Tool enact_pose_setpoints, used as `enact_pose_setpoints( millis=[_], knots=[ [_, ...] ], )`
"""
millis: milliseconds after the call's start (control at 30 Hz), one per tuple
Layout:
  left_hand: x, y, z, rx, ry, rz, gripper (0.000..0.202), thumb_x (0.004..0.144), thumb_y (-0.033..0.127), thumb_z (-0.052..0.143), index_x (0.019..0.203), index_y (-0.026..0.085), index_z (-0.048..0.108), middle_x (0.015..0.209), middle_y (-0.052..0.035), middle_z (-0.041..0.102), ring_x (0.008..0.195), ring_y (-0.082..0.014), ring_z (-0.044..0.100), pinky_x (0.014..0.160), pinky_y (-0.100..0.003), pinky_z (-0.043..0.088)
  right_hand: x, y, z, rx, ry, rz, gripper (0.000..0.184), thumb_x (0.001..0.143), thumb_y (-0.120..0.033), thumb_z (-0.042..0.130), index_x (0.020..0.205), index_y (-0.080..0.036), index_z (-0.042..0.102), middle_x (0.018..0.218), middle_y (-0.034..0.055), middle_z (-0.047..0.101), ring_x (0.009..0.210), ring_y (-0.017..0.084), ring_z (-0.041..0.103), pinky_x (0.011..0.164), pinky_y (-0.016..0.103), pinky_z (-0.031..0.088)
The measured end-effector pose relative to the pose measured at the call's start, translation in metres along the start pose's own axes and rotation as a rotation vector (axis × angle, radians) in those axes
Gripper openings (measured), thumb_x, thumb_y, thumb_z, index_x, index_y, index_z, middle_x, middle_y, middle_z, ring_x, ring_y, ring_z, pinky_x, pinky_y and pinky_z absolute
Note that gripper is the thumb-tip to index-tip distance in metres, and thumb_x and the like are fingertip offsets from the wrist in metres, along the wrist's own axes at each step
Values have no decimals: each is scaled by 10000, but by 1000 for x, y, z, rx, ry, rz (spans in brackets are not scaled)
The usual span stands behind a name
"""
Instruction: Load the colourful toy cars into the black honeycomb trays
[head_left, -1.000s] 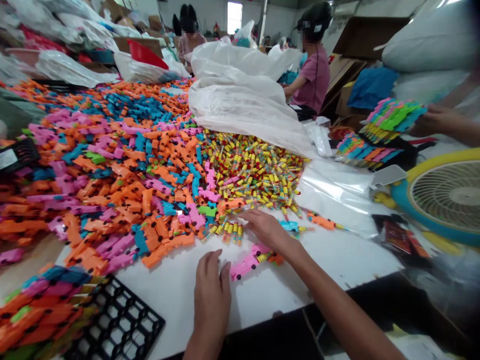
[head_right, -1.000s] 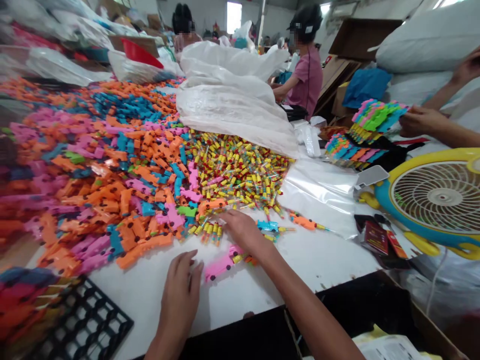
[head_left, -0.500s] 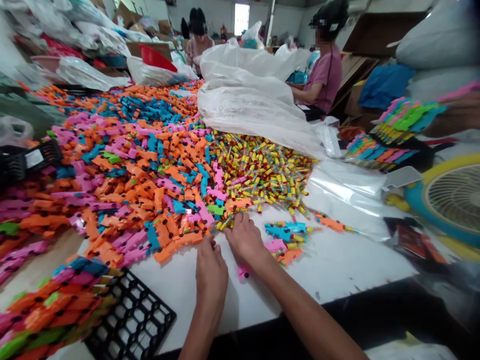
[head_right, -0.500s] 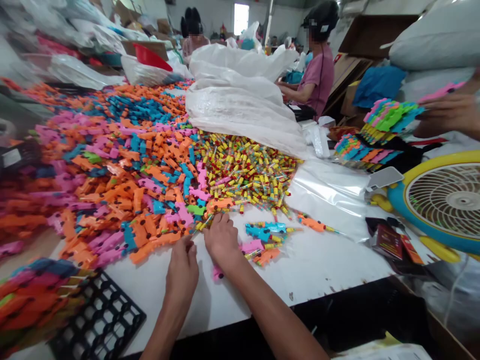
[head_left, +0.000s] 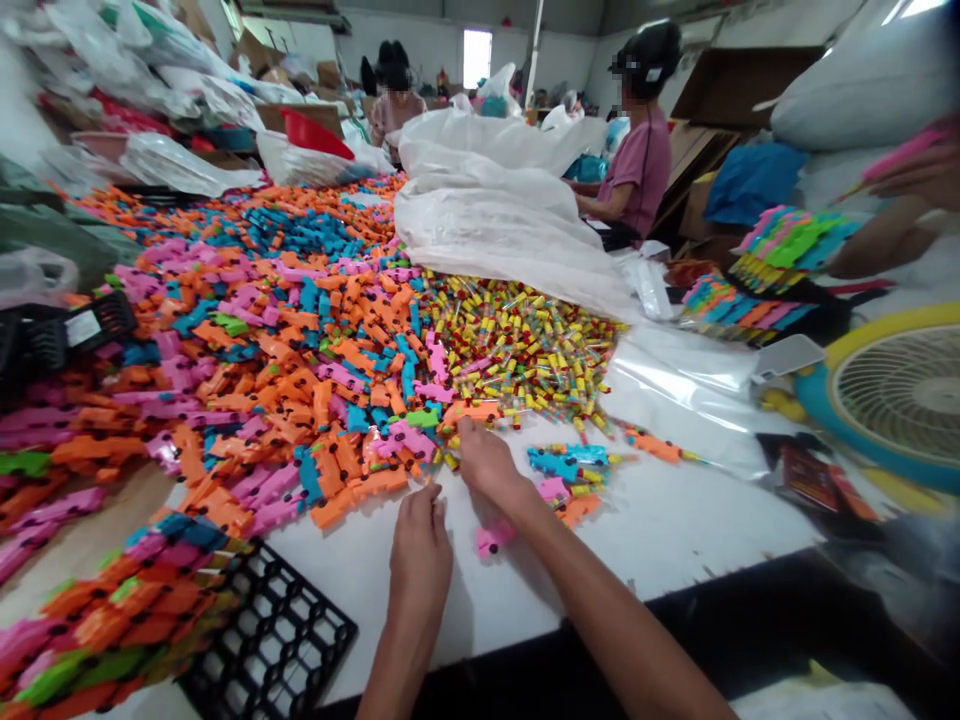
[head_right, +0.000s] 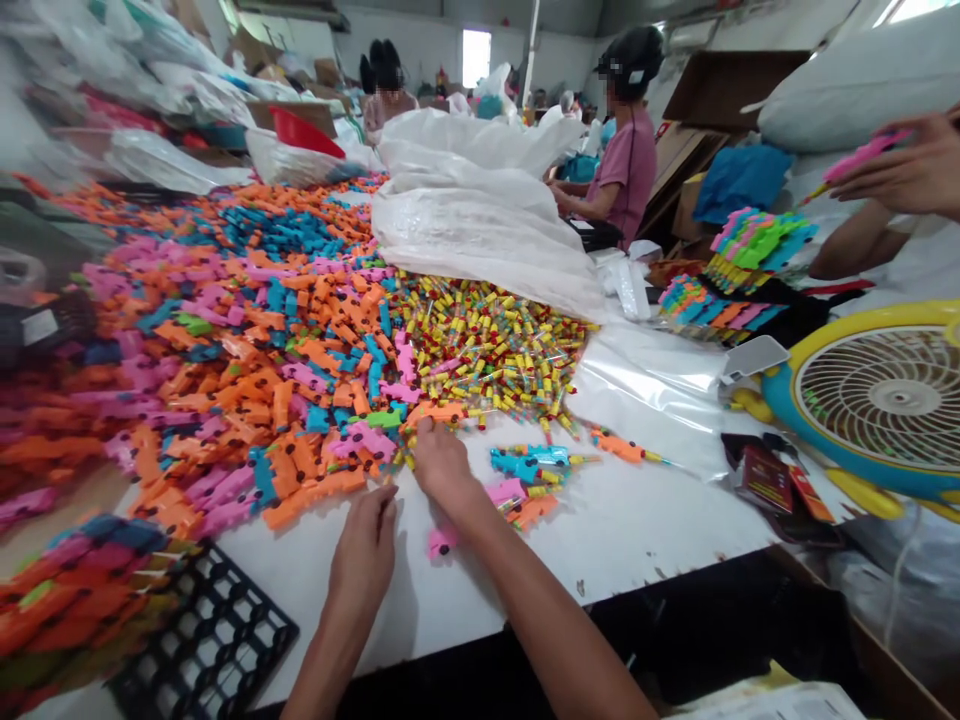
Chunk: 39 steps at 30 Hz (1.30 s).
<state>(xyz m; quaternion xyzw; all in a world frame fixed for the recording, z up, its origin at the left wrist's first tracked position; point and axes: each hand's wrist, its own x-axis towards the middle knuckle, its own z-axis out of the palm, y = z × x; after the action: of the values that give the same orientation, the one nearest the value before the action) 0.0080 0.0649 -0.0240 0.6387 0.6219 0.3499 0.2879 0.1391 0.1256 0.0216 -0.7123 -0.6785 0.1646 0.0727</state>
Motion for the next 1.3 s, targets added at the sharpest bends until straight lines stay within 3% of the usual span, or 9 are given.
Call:
enact_pose_setpoints(
  millis=[200,367,467,567,700,800,933,1100,1300],
  knots=[
    [-6,0,-4,-24,13,2,293,876,313,416,1033,171,618,1030,-114,643,1001,-244,602,910,-461,499,0,56,-20,-50,142,45,383,909,-164,426,1291,-168,448,1165,124,642,1017,227,621,788,285,449],
    [9,10,-11,69,10,-40,339,868,301,431,1119,139,590,982,-120,621,859,-231,612,809,-443,526,15,79,-37,-131,134,71,272,855,-134,485,1088,-182,618,1036,106,697,958,233,640,756,276,438],
    [24,15,-21,130,95,-18,363,878,311,443,1172,133,559,1045,-135,599,889,-239,601,817,-440,520,-5,98,-53,-119,186,135,227,869,-159,469,1022,-172,635,965,120,697,898,248,645,715,297,436],
    [41,23,-25,214,212,-57,415,881,308,476,1247,115,505,1100,-160,574,954,-267,588,865,-467,500,-33,113,-63,127,237,235,304,860,-218,513,1157,-192,575,790,59,675,697,208,638,615,281,436],
    [61,35,-21,490,257,36,452,833,188,544,1282,151,509,1247,-202,489,1144,-362,498,917,-526,451,-48,92,-52,579,94,119,374,826,-282,569,1195,-244,516,746,-15,628,536,150,576,537,260,436],
    [71,35,-23,670,156,189,392,823,101,506,1198,178,592,1252,-178,525,1167,-380,471,928,-525,428,-42,58,-31,671,14,-63,323,806,-309,604,1113,-244,529,884,-2,634,658,151,603,638,276,466],
    [74,23,-31,709,108,295,383,832,100,493,1194,180,592,1253,-154,573,1174,-358,474,935,-507,414,-27,31,-6,885,-104,-117,308,869,-293,492,1165,-230,435,799,-28,610,670,149,611,661,279,480],
    [72,13,-26,652,-97,504,348,851,88,475,1128,244,617,1331,-108,559,1269,-316,429,998,-498,345,-22,34,3,875,-16,-68,242,839,-272,491,1067,-193,489,846,6,620,783,175,605,736,313,479],
    [76,14,-16,517,-89,450,233,870,123,464,1012,181,640,1143,-145,657,1127,-311,533,957,-492,370,-30,51,-6,1002,-24,-43,234,824,-393,557,919,-183,597,782,0,642,768,174,604,738,304,480]
  ],
)
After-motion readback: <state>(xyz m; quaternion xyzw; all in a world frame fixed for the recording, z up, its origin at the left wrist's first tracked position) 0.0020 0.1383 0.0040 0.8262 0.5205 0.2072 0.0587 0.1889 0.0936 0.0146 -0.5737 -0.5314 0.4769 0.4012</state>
